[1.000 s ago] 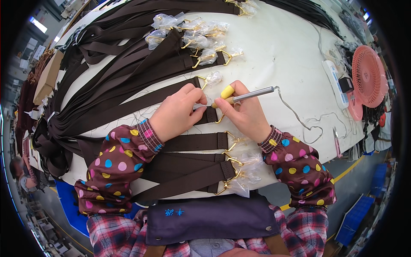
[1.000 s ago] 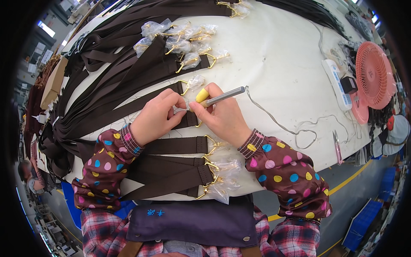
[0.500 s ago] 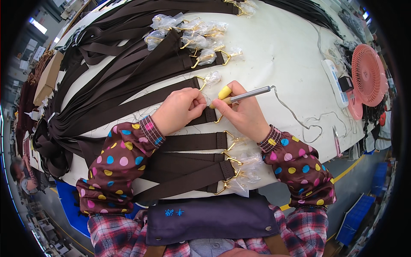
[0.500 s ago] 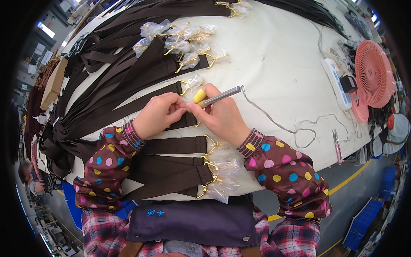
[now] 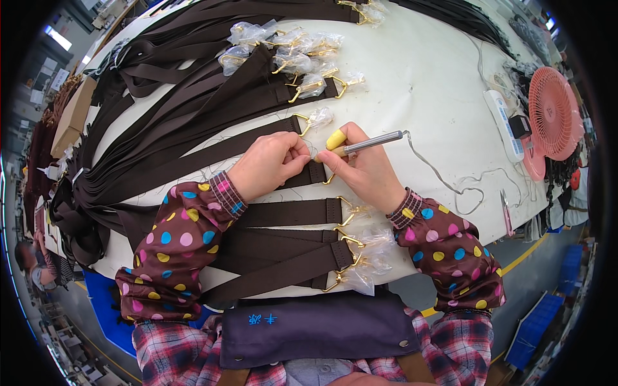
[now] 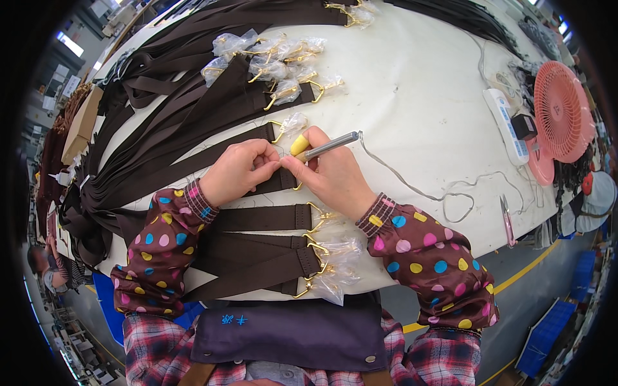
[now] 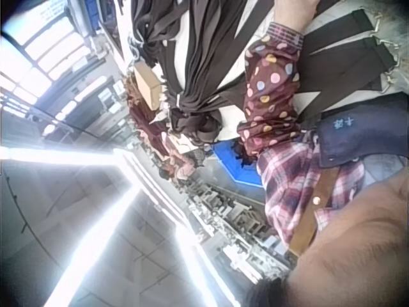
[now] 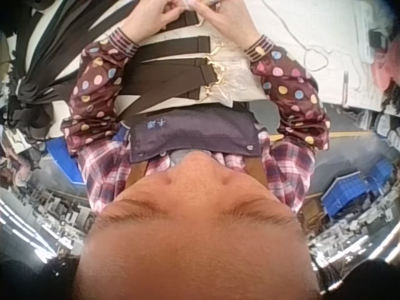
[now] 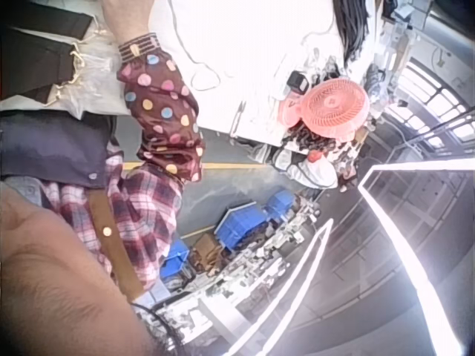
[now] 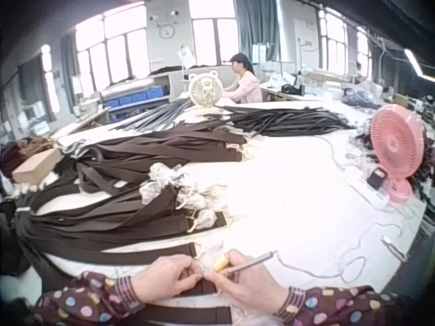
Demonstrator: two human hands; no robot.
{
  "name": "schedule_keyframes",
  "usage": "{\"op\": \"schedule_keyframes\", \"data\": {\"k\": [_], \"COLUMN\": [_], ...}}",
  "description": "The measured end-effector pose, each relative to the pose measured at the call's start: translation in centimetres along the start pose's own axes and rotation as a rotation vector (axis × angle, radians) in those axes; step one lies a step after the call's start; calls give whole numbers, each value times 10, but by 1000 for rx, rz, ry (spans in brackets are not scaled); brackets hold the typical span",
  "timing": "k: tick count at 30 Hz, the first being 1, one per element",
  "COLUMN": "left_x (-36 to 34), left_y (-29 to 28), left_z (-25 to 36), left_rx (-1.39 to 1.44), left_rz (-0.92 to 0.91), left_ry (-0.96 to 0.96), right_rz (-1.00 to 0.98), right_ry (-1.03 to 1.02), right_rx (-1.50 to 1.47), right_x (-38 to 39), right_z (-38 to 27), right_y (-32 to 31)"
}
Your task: The person uses a yellow-handled tool to stitch or secure gold metal clasps onto brown fabric straps. They handle several straps one at a time, aligning the clasp and applying the tool to the attachment point, then placing the finished strap aside.
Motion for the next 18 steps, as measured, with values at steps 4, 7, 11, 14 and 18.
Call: {"op": "schedule_keyframes", "data": {"k": [4, 7, 11, 14, 18], "left_x": [0, 0, 0, -1, 0], "left_y": [0, 0, -1, 0, 0], "left_z": [0, 0, 1, -2, -2], "left_rx": [0, 12, 15, 10, 36], "left_rz": [-2, -15, -15, 2, -18], "left_ry": [4, -21, -13, 24, -11], "right_rz": [-5, -27, -8, -9, -8], "right_ry": [-1, 101, -10, -6, -12], "right_rx": [-4, -76, -4, -1, 15], "right_x": [0, 1, 0, 0, 0], "right_z": [0, -4, -1, 1, 1], "right_y": [0, 1, 1, 1, 1]}}
Point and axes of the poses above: each hand's wrist, its own x-axis away from the middle knuckle, its own y-axis out of the palm, z = x × y, the point moved 2 cm from there along -x, towards the middle knuckle, and after that the axes turned 6 degrees about -x, right-handed, at the moved point
